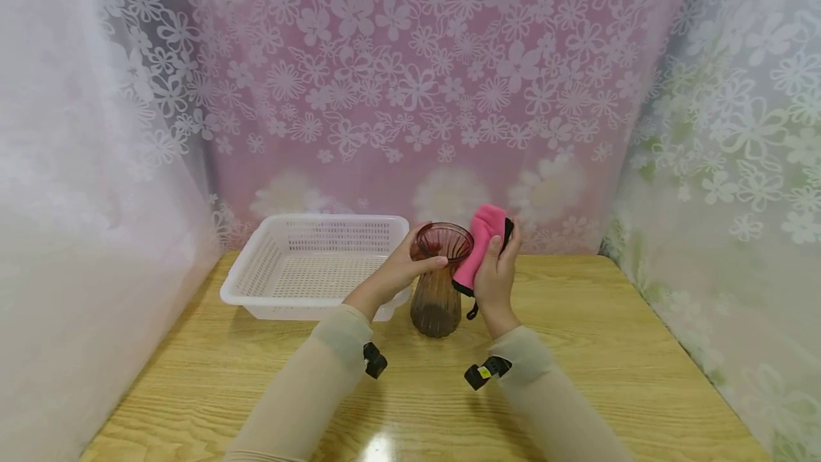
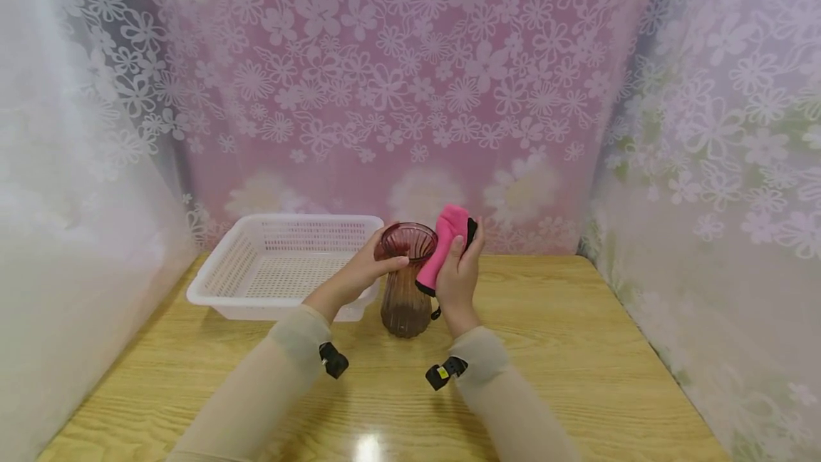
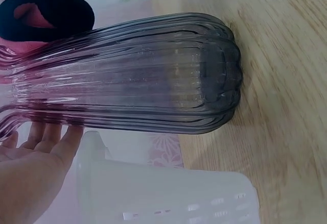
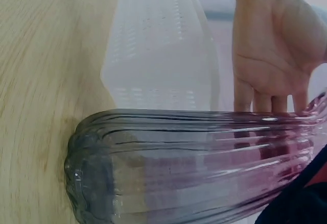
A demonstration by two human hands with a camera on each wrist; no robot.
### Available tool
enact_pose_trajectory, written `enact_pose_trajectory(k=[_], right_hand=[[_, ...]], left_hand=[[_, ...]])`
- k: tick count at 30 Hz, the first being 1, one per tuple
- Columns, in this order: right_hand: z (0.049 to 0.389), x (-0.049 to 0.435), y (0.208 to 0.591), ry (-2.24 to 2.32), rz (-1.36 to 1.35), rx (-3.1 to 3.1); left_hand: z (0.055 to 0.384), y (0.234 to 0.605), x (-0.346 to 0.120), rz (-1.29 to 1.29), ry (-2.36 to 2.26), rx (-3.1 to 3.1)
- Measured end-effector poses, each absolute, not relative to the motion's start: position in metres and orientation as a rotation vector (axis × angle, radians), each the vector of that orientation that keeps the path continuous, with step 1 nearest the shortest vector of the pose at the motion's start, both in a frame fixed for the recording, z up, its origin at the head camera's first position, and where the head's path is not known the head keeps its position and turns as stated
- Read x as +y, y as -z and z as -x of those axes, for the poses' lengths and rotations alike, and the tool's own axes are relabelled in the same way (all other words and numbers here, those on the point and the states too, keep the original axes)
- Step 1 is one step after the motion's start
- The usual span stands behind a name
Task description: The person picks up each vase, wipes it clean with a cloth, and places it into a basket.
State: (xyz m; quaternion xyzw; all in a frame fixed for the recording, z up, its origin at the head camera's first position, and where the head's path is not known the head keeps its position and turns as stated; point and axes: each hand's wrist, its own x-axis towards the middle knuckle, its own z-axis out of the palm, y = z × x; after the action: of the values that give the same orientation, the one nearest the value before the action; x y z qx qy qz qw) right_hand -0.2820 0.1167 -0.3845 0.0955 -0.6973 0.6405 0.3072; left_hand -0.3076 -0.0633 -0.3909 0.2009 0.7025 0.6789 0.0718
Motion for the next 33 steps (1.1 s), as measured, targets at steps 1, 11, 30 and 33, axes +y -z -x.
enact_pose_trajectory(k=[1,11,30,33], right_hand=[[0.279,0.114,0.381,-1.701,-0.260,-1.838],[0.280,0.108,0.385,-1.725,-0.353,-1.799],[0.318,0.113,0.421,-1.741,-0.316,-1.861],[0.319,0.113,0.421,-1.757,-0.295,-1.885]], left_hand=[[0.308,0.391,-0.063,-0.601,-2.041,2.114],[0.306,0.391,-0.062,-0.613,-2.052,2.100],[0.305,0.391,-0.063,-0.661,-2.050,2.114],[0.306,0.391,-0.062,-0.660,-2.046,2.123]])
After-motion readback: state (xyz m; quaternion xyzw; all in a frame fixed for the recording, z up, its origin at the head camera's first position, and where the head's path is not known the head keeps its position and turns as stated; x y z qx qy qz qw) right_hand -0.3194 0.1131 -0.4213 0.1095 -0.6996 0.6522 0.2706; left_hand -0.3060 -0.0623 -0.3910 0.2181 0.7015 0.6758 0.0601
